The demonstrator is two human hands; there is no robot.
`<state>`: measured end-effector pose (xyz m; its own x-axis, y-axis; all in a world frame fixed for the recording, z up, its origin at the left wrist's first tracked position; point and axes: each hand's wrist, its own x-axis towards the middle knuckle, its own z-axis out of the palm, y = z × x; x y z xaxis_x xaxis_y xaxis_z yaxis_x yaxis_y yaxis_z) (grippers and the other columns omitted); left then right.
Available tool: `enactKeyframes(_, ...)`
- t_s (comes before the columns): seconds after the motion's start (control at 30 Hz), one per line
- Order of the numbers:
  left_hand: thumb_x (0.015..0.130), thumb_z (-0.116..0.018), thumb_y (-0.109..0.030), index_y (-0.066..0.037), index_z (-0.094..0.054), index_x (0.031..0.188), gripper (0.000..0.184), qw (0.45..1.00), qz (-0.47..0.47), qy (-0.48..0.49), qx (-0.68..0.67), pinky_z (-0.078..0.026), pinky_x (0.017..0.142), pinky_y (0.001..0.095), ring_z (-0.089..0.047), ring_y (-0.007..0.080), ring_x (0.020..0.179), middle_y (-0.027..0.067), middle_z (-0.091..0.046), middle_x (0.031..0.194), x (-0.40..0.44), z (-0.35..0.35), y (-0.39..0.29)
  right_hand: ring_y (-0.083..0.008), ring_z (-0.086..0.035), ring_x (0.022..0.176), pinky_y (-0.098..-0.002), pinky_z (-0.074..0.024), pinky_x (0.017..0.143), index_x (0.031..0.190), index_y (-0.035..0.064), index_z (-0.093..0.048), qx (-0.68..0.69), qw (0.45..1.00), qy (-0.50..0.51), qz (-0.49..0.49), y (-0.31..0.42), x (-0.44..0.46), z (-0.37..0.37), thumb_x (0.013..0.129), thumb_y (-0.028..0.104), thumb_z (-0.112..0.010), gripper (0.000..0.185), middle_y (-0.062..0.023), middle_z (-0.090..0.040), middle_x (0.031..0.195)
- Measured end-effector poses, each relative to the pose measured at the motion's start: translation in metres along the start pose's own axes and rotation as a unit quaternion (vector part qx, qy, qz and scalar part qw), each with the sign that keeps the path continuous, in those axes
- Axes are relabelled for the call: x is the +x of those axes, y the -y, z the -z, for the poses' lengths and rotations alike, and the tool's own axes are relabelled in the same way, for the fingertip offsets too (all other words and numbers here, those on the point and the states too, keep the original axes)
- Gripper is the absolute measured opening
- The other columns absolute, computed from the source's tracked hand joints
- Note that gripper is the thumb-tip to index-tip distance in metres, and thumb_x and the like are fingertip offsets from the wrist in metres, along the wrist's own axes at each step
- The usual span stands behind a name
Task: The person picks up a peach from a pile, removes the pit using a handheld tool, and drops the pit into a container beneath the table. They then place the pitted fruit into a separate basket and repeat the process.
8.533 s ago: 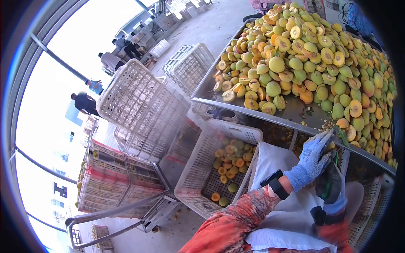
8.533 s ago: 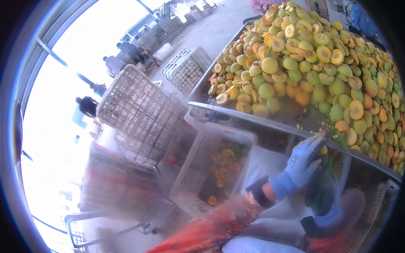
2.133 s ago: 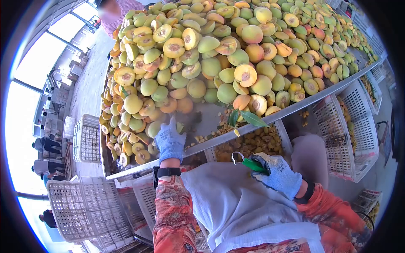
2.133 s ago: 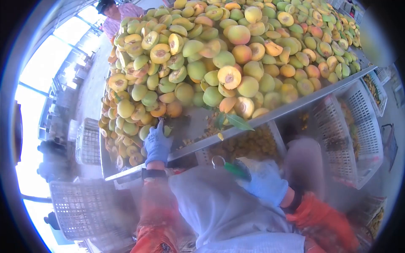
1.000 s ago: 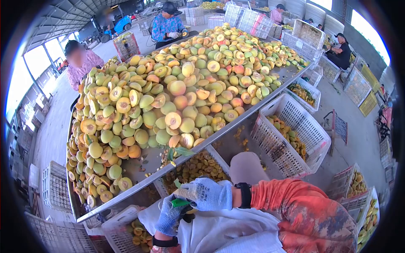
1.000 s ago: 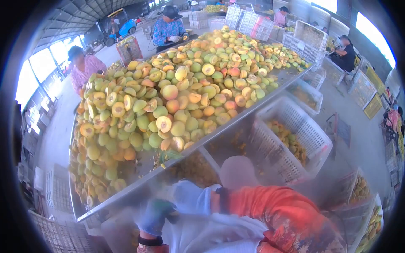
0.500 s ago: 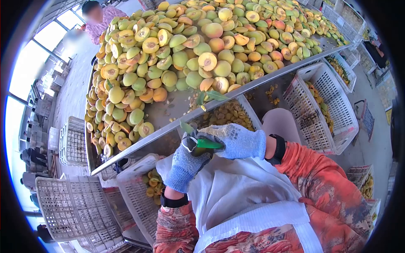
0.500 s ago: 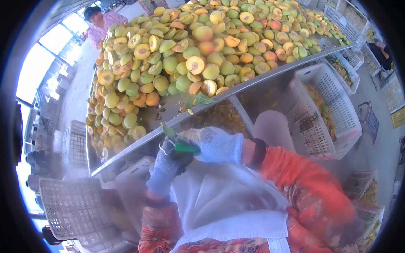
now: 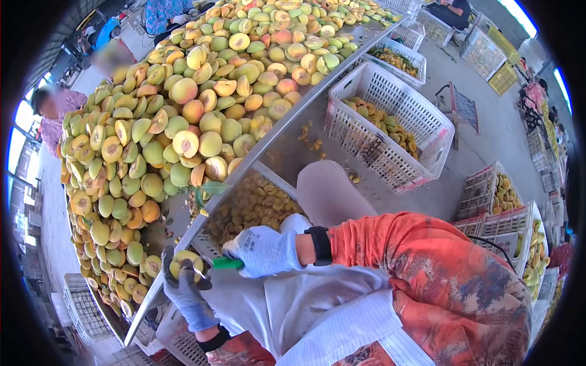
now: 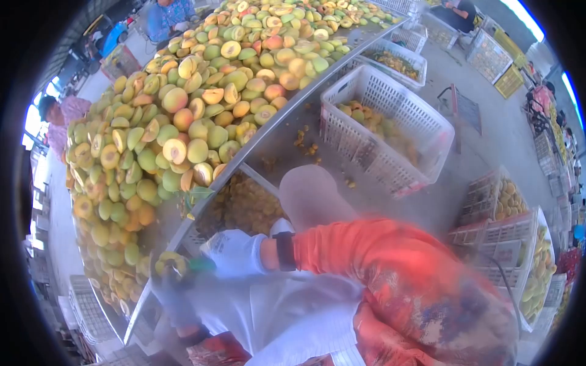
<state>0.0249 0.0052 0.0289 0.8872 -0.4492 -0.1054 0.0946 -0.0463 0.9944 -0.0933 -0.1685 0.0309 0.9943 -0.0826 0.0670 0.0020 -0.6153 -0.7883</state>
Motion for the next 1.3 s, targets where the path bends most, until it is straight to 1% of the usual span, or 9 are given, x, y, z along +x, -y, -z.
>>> enactKeyframes(0.1, 0.078, -0.061, -0.021, -0.005, -0.048, 0.118, 0.045, 0.995, 0.009, -0.036, -0.097, -0.056, 0.06, 0.0369, -0.063, 0.0272, 0.078, 0.0157, -0.059, 0.095, 0.006, 0.011, 0.005, -0.0349, -0.059, 0.07, -0.0421, -0.0473, 0.063, 0.1, 0.0081, -0.053, -0.082, 0.995, -0.06, -0.022, -0.036, 0.004, 0.0, 0.071, 0.025, -0.062, 0.035, -0.0179, -0.059, 0.082)
enactKeyframes(0.17, 0.078, -0.06, -0.028, -0.003, -0.05, 0.114, 0.045, 0.905, 0.231, 0.0, -0.359, -0.054, 0.068, 0.0448, -0.062, 0.0318, 0.082, 0.0169, -0.059, 0.095, 0.01, 0.025, 0.014, -0.0354, -0.059, 0.069, -0.0429, -0.0475, 0.061, 0.11, 0.0081, -0.049, -0.197, 0.977, -0.069, -0.045, -0.054, -0.001, -0.008, 0.075, 0.028, -0.061, 0.042, -0.0212, -0.055, 0.09)
enactKeyframes(0.37, 0.083, -0.052, -0.029, -0.002, -0.049, 0.108, 0.037, 0.885, 0.173, -0.017, -0.432, -0.048, 0.081, 0.0435, -0.055, 0.0314, 0.093, 0.0174, -0.055, 0.102, -0.008, -0.007, 0.016, -0.0302, -0.06, 0.065, -0.039, -0.047, 0.054, 0.107, 0.0079, -0.052, -0.096, 0.991, -0.093, -0.01, 0.026, -0.016, -0.009, 0.077, 0.033, -0.062, 0.04, -0.0124, -0.059, 0.076)
enactKeyframes(0.5, 0.084, -0.051, -0.025, 0.002, -0.046, 0.116, 0.042, 0.889, 0.148, 0.006, -0.434, -0.046, 0.086, 0.0407, -0.054, 0.0316, 0.1, 0.018, -0.054, 0.109, -0.02, -0.017, 0.008, -0.0313, -0.06, 0.062, -0.0405, -0.0471, 0.055, 0.099, 0.0081, -0.049, -0.121, 0.989, -0.083, 0.004, 0.023, -0.017, -0.038, 0.079, 0.029, -0.059, 0.03, -0.0133, -0.059, 0.076)
enactKeyframes(0.8, 0.084, -0.051, -0.024, 0.001, -0.049, 0.114, 0.038, 0.896, 0.134, -0.008, -0.424, -0.048, 0.083, 0.0396, -0.055, 0.0276, 0.099, 0.0165, -0.055, 0.107, -0.039, -0.016, -0.002, -0.0243, -0.057, 0.063, -0.0355, -0.0458, 0.055, 0.114, 0.0089, -0.048, -0.291, 0.939, -0.158, 0.092, 0.029, -0.026, -0.046, 0.075, 0.022, -0.057, 0.042, -0.0088, -0.055, 0.081)
enactKeyframes(0.97, 0.086, -0.051, -0.022, 0.002, -0.051, 0.11, 0.034, 0.927, 0.046, -0.004, -0.371, -0.049, 0.082, 0.0395, -0.057, 0.0252, 0.095, 0.0139, -0.057, 0.101, -0.046, -0.021, 0.0, -0.0228, -0.057, 0.059, -0.0345, -0.0441, 0.05, 0.118, 0.0027, -0.045, -0.353, 0.929, -0.081, 0.072, 0.027, -0.027, -0.056, 0.077, 0.015, -0.049, 0.043, -0.0108, -0.056, 0.081)
enactKeyframes(1.03, 0.086, -0.051, -0.019, 0.003, -0.052, 0.109, 0.032, 0.969, -0.025, -0.05, -0.242, -0.05, 0.079, 0.0374, -0.058, 0.0244, 0.091, 0.0138, -0.058, 0.1, -0.056, -0.023, -0.004, -0.0235, -0.058, 0.061, -0.0359, -0.0436, 0.05, 0.116, 0.0018, -0.046, -0.323, 0.939, -0.075, 0.091, 0.03, -0.033, -0.056, 0.078, 0.016, -0.051, 0.041, -0.0111, -0.057, 0.081)
enactKeyframes(1.17, 0.083, -0.054, -0.019, 0.004, -0.056, 0.104, 0.031, 0.959, 0.054, -0.083, -0.267, -0.051, 0.076, 0.0324, -0.057, 0.0227, 0.094, 0.0129, -0.058, 0.103, -0.068, -0.025, -0.014, -0.0247, -0.058, 0.059, -0.0361, -0.0437, 0.048, 0.114, 0.0004, -0.047, -0.33, 0.939, 0.006, 0.097, 0.042, -0.05, -0.051, 0.078, 0.016, -0.053, 0.04, -0.0115, -0.058, 0.078)
enactKeyframes(1.3, 0.084, -0.052, -0.019, 0.005, -0.056, 0.103, 0.03, 0.975, -0.01, -0.118, -0.191, -0.052, 0.07, 0.0329, -0.056, 0.0228, 0.095, 0.0133, -0.058, 0.102, -0.076, -0.033, -0.026, -0.0252, -0.058, 0.056, -0.0362, -0.0439, 0.047, 0.112, -0.0003, -0.047, -0.267, 0.959, -0.019, 0.098, 0.04, -0.054, -0.056, 0.078, 0.018, -0.054, 0.04, -0.0121, -0.059, 0.077)
